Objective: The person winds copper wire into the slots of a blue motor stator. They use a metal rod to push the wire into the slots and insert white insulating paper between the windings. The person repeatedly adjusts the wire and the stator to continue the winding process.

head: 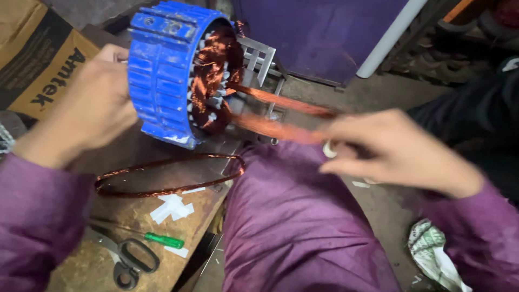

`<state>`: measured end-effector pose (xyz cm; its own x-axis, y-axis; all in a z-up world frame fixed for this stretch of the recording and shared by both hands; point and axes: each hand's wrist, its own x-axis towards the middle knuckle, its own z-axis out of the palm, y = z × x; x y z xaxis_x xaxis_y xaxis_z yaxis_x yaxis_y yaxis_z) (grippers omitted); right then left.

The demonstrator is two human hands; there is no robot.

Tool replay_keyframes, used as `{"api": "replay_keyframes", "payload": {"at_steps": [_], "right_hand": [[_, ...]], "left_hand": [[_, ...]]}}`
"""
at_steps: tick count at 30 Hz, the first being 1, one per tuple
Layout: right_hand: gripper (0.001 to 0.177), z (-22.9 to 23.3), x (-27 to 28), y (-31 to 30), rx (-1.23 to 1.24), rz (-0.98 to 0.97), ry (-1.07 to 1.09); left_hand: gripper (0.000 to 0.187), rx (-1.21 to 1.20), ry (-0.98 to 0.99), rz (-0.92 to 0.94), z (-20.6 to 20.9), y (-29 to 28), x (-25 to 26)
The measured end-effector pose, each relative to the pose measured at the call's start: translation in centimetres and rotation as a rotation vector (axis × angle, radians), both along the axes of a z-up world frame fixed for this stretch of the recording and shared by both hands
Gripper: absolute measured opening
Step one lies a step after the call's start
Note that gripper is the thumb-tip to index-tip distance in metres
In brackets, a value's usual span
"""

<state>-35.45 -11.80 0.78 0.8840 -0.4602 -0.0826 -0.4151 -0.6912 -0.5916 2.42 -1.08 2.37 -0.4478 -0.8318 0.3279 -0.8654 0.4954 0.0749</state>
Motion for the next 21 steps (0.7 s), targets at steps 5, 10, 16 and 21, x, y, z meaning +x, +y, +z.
{"api": "replay_keyframes", "payload": {"at_steps": [5, 10, 16, 21], "right_hand": [[0.032, 1.4, -0.6, 0.9, -0.064, -0.235, -0.199], [0.033, 0.3, 5.9, 4.3, -0.284, -0.142, -0.533], [0.012, -0.8, 11.3, 3.5, -0.131, -0.206, -0.678], [0.012, -0.8, 11.1, 3.3, -0.001, -0.225, -0.634]], "left_hand": [[0.018, 0.452, 0.645, 0.105, -1.0, -1.0, 1.7], [0.017, 0.517, 0.749, 0.167, -1.0, -0.6, 1.2], [0.021, 0.237, 0.321, 0.067, 0.5, 0.0, 0.7], [0.019, 0.174, 0.212, 0.042, 0.2, 0.4, 0.9]]}}
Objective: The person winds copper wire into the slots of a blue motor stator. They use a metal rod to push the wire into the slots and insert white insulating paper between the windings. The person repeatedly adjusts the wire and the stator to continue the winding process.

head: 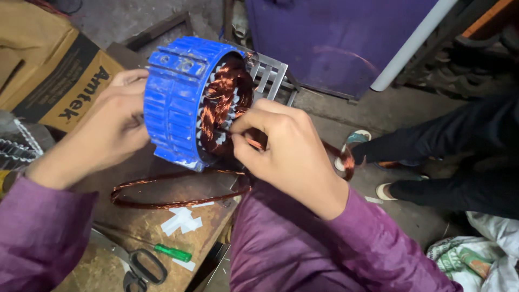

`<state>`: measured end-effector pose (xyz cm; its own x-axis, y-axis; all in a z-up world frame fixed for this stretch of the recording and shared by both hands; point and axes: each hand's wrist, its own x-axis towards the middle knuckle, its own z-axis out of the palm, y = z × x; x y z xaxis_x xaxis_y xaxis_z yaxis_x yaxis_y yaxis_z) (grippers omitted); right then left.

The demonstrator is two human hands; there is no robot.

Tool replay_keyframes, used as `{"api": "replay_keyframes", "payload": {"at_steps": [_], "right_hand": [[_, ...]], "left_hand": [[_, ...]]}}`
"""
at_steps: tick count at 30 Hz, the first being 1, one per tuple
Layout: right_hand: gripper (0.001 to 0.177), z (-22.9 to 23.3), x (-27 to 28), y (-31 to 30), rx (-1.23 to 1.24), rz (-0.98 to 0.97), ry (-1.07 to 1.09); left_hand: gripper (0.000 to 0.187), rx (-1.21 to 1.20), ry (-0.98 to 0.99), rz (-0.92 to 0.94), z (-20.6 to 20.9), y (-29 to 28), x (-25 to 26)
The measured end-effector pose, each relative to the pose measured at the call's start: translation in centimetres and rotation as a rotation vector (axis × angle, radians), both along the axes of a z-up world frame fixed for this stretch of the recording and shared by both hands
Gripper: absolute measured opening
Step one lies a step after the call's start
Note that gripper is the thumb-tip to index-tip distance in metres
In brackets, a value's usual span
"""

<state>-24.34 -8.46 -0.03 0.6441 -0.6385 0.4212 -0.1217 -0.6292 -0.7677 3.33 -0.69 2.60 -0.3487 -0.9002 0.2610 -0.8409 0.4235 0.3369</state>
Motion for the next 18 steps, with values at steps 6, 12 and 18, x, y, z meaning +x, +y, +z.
{"api": "replay_keyframes", "payload": {"at_steps": [6, 12, 18], "right_hand": [[0.01, -0.1, 0.5, -0.5, -0.029, 0.007, -0.044], [0.008, 0.0, 0.9, -0.7, 0.026, 0.003, -0.037], [0.009, 1.0, -0.6, -1.2, -0.207, 0.152, 0.002]], "left_hand": [[0.024, 0.03, -0.098, -0.004, 0.4, -0.4, 0.5], [0.015, 0.095, -0.043, 0.127, 0.3, 0.2, -0.2], [0.025, -0.093, -0.143, 0.053, -1.1, 2.4, -1.1]]}}
